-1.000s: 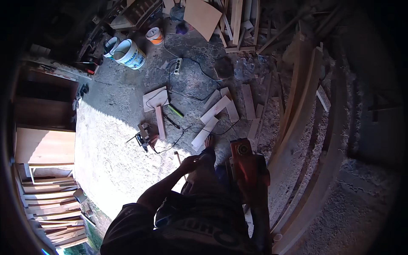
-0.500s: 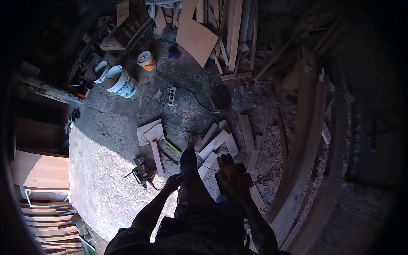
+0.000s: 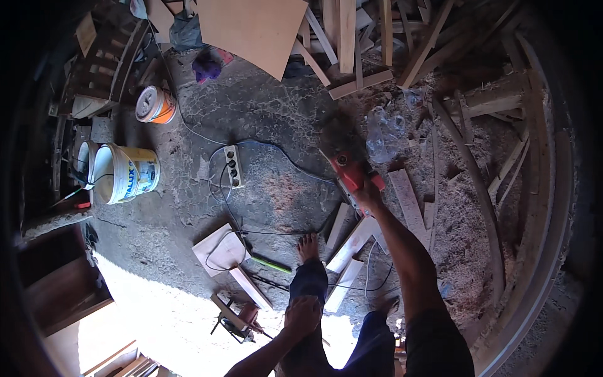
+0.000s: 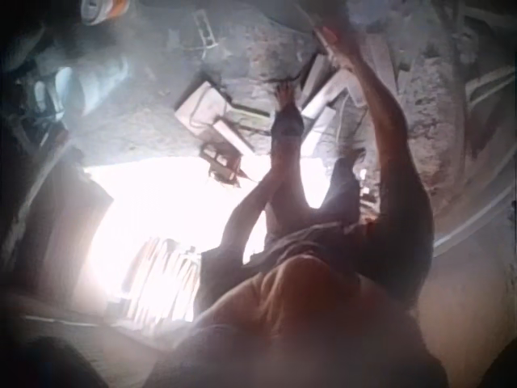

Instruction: The person uses a circular saw to cut a long wooden plank into smaller pieces. They measure and mark the wood with a tape measure and pencil, then use a power planer to smooth the surface of the plank. The person repeatedly cuts the wood and clears sawdust from the work area.

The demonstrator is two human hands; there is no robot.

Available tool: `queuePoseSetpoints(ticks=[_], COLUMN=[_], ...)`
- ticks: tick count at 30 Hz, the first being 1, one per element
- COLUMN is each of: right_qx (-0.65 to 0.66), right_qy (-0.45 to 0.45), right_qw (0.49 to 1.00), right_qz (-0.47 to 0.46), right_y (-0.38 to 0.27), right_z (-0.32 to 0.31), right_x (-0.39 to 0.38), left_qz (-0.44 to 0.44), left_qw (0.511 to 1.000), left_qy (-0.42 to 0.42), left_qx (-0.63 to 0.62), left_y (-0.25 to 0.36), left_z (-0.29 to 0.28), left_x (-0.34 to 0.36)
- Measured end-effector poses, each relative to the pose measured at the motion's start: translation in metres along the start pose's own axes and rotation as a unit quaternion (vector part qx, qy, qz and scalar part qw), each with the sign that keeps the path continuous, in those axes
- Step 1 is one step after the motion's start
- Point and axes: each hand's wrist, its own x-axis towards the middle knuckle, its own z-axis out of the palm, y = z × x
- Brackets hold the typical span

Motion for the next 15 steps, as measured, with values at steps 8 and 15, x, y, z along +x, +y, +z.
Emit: queuePoseSetpoints(ticks=[8, 15], right_qx=[0.044, 0.222], right_qy=[0.211, 0.077], right_qw=[0.973, 0.972], right_qz=[-0.088, 0.013], right_y=[-0.037, -0.041], right_z=[0.025, -0.011], right_x=[0.112, -0.166], left_qz=[-0.005, 0.1], left_qw=[0.999, 0.992], left_qy=[0.023, 0.051], left_qx=[-0.035, 0.053], left_y=[-0.011, 0.009], left_z=[-0.032, 0.025], left_x=[0.028, 0.017])
